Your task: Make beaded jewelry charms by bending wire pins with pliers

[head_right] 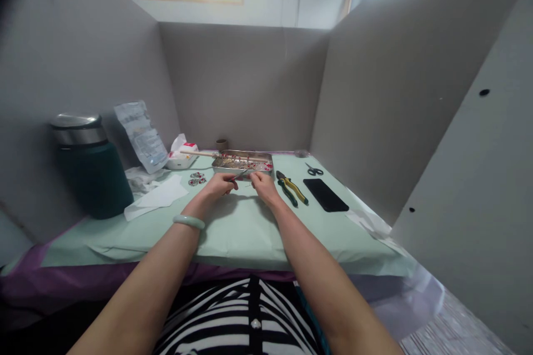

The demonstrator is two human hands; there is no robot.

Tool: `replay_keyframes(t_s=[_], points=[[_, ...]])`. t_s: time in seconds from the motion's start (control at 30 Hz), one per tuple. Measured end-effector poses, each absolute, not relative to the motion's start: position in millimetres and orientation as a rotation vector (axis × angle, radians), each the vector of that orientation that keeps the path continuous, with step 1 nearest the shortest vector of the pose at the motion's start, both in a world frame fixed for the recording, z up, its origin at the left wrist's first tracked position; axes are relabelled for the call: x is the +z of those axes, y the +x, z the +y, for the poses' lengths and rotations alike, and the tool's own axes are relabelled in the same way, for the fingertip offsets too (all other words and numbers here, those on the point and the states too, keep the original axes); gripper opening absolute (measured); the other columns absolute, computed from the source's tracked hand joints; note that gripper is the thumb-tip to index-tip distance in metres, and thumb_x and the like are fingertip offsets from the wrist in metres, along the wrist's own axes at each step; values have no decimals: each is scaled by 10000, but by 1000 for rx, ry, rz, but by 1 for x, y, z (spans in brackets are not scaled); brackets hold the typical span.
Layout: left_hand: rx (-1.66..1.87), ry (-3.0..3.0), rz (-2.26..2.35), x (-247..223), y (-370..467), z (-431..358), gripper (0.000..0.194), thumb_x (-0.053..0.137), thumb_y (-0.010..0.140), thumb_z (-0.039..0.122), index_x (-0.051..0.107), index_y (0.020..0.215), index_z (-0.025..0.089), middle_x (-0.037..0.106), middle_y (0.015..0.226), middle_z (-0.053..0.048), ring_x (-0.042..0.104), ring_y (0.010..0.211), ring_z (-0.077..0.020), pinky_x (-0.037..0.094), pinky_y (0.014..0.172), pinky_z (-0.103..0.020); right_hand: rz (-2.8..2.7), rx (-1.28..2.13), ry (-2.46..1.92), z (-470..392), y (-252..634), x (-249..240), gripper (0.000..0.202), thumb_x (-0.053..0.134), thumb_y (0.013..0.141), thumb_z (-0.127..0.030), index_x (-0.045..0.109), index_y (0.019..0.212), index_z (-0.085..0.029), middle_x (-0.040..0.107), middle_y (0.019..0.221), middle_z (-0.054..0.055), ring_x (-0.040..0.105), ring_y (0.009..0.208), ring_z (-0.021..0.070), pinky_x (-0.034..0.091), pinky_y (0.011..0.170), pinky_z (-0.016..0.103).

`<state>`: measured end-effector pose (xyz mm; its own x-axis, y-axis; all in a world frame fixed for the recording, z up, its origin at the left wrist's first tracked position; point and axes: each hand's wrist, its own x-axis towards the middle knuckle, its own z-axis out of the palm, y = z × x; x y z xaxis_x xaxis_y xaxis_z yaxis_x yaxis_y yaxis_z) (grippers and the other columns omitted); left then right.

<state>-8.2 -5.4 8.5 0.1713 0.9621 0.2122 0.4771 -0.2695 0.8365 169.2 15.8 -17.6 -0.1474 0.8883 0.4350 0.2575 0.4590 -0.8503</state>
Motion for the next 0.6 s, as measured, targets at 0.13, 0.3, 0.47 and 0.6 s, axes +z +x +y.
replay_keyframes(t_s=[0.13, 0.3, 0.47, 0.6], points=[[1022, 1850, 1502, 7, -5, -2, 282, 516, 577, 119, 718, 773, 137, 515, 511, 16, 410, 520, -118, 279, 504, -248, -1724, 651, -1065, 15, 169, -16, 303, 448, 789, -362, 668, 779, -154, 519, 579, -9, 448, 563, 133, 343, 569, 255], [1021, 1840, 1571, 8, -2, -4, 329, 551, 576, 109, 733, 848, 138, 592, 597, -12, 470, 574, -139, 326, 537, -256, -1713, 635, -1105, 16, 168, -17, 303, 442, 774, -342, 678, 755, -153, 519, 571, -7, 457, 567, 140, 342, 565, 257], [934, 1773, 1462, 15, -1, -14, 321, 541, 600, 122, 705, 876, 127, 510, 530, 9, 426, 496, -115, 290, 482, -242, -1686, 661, -1078, 12, 167, -15, 312, 453, 777, -359, 682, 772, -147, 500, 565, -10, 434, 542, 131, 340, 552, 254], [915, 1783, 1462, 16, -1, -16, 339, 540, 599, 124, 694, 901, 114, 518, 540, 4, 422, 492, -115, 289, 483, -245, -1684, 647, -1089, 11, 167, -14, 307, 452, 777, -350, 683, 778, -147, 505, 575, -12, 442, 558, 132, 339, 565, 253]])
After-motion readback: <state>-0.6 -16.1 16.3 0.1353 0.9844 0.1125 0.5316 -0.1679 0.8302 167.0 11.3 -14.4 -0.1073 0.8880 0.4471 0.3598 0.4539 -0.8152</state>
